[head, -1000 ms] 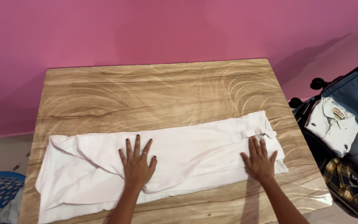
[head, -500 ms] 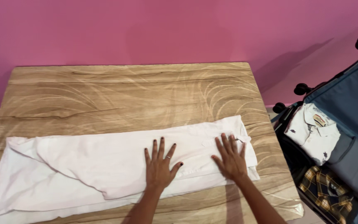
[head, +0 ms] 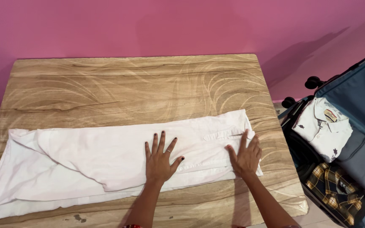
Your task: The person takes a shirt from a basket, folds it on a table, and places it inside a suitcase along with other clothes before securing it with straps and closing the zipper.
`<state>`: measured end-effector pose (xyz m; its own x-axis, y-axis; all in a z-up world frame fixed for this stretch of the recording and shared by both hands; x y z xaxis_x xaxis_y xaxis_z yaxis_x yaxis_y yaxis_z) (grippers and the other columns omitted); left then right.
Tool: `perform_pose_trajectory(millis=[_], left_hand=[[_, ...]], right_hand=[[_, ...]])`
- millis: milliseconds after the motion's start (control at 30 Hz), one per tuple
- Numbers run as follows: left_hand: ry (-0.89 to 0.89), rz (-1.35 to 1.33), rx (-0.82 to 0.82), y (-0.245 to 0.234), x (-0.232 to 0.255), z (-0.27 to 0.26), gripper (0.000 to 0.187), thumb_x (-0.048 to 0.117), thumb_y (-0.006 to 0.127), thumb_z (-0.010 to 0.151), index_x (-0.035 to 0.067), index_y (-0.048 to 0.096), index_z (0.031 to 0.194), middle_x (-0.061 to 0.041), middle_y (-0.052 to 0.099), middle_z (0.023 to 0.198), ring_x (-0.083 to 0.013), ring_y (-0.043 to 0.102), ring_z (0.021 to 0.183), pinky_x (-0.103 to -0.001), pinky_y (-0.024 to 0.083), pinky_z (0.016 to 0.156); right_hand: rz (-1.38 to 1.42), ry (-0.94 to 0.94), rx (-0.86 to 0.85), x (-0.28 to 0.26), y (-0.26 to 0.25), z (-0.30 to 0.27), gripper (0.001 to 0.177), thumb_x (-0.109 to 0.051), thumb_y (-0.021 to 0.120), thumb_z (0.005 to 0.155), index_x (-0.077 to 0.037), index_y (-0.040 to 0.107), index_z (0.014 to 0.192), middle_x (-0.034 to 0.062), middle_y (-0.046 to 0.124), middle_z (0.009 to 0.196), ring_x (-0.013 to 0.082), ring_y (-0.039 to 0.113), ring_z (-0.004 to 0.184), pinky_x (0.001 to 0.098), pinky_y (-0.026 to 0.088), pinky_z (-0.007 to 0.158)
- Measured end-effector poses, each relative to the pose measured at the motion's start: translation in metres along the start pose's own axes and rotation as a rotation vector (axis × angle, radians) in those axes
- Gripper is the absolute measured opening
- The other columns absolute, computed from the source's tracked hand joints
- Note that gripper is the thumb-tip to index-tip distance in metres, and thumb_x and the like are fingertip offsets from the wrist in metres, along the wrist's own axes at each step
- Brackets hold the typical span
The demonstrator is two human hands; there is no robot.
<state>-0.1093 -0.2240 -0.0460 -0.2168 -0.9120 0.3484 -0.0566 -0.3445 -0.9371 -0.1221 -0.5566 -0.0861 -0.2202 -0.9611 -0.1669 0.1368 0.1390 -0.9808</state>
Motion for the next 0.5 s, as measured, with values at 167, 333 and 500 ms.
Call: perform_pose_trajectory(millis=[167,333,500], left_hand=[[0.000,0.006,0.013,0.000,0.000,0.000,0.071,0.069,0.054,0.088,0.034,0.045,0.150,-0.010,0.016,0.168,-0.0335,0.010,0.154,-0.061,0.004,0.121],[-0.019,0.019,-0.018,-0.002,0.001,0.002,0.072,0.068,0.054,0.088,0.035,0.044,0.151,-0.009,0.014,0.168,-0.0334,0.009,0.154,-0.062,0.004,0.120],[-0.018,0.008,-0.009,-0.004,0.001,0.000,0.072,0.067,0.056,0.088,0.035,0.044,0.151,-0.009,0.014,0.167,-0.0332,0.008,0.154,-0.062,0.005,0.120]], right_hand=[[0.221,0.449,0.082,0.017,-0.011,0.019,0.105,-0.071,0.050,0.090,0.000,0.025,0.163,0.0313,0.051,0.145,0.0479,0.049,0.133,0.0560,0.040,0.108],[0.313,0.446,-0.205,0.057,-0.010,0.053,0.087,-0.064,0.074,0.079,0.000,0.059,0.136,0.0244,0.070,0.113,0.0380,0.068,0.106,0.0454,0.054,0.090],[1.030,0.480,-0.446,0.051,-0.019,0.070,0.052,-0.024,0.083,0.085,0.009,0.069,0.123,0.0135,0.069,0.091,0.0231,0.057,0.073,0.0404,0.043,0.060]])
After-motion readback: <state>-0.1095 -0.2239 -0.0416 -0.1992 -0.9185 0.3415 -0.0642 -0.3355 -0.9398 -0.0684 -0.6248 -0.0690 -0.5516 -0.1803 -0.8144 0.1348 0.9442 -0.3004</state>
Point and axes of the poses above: each hand's wrist, its own z-axis towards the middle knuckle, its own y-axis out of the palm, x = y × z, the point moved 1 cm from there along z, towards the middle knuckle
